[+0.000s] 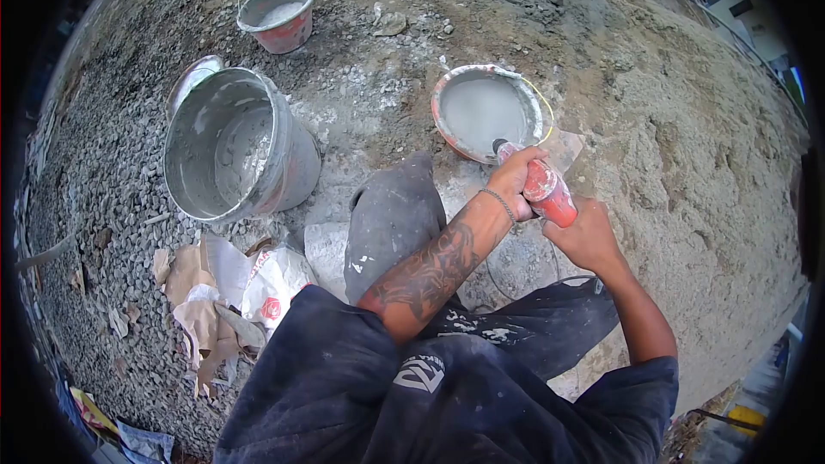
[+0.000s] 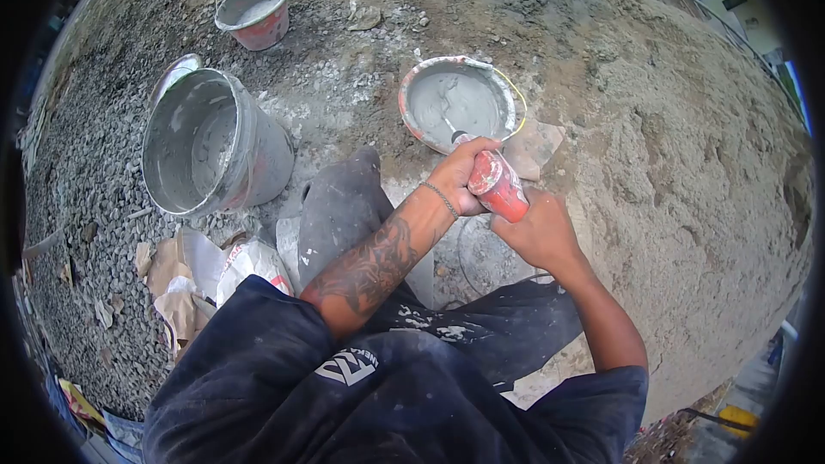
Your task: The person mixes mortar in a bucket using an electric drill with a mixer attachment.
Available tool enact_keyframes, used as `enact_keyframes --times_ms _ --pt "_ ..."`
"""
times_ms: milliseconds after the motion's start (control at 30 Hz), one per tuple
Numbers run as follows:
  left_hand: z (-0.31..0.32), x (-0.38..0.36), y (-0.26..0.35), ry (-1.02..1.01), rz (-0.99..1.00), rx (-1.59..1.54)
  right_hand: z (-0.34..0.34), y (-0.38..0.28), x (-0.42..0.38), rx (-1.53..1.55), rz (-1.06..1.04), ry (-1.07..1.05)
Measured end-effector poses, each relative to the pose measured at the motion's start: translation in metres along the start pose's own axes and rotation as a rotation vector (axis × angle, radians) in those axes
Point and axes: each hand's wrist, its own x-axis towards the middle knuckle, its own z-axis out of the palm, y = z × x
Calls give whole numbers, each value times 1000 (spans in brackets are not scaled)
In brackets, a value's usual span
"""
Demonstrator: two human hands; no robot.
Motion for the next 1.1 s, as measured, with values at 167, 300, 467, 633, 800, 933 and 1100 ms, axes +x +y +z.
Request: enact_keyframes --times_ms 167,300,467,633,800,933,1100 --pt "-8 3 -3 -92 63 -39 -1 0 -1 -28 33 5" --pt "-7 1 -8 -101 8 -44 0 -1 -7 -127 67 29" --pt "-6 5 -14 -152 20 -26 -2 6 -7 -192 34 73" --pt "7 13 -23 -178 -64 -20 -10 17 -10 -190 79 90" --pt "13 22 -44 -153 -11 -8 -17 31 -17 -143 56 100" --pt "17 26 -53 -134 -23 10 -22 52 -18 -72 113 85" --pt "20 30 -62 -96 9 -26 -23 46 -21 -93 88 82"
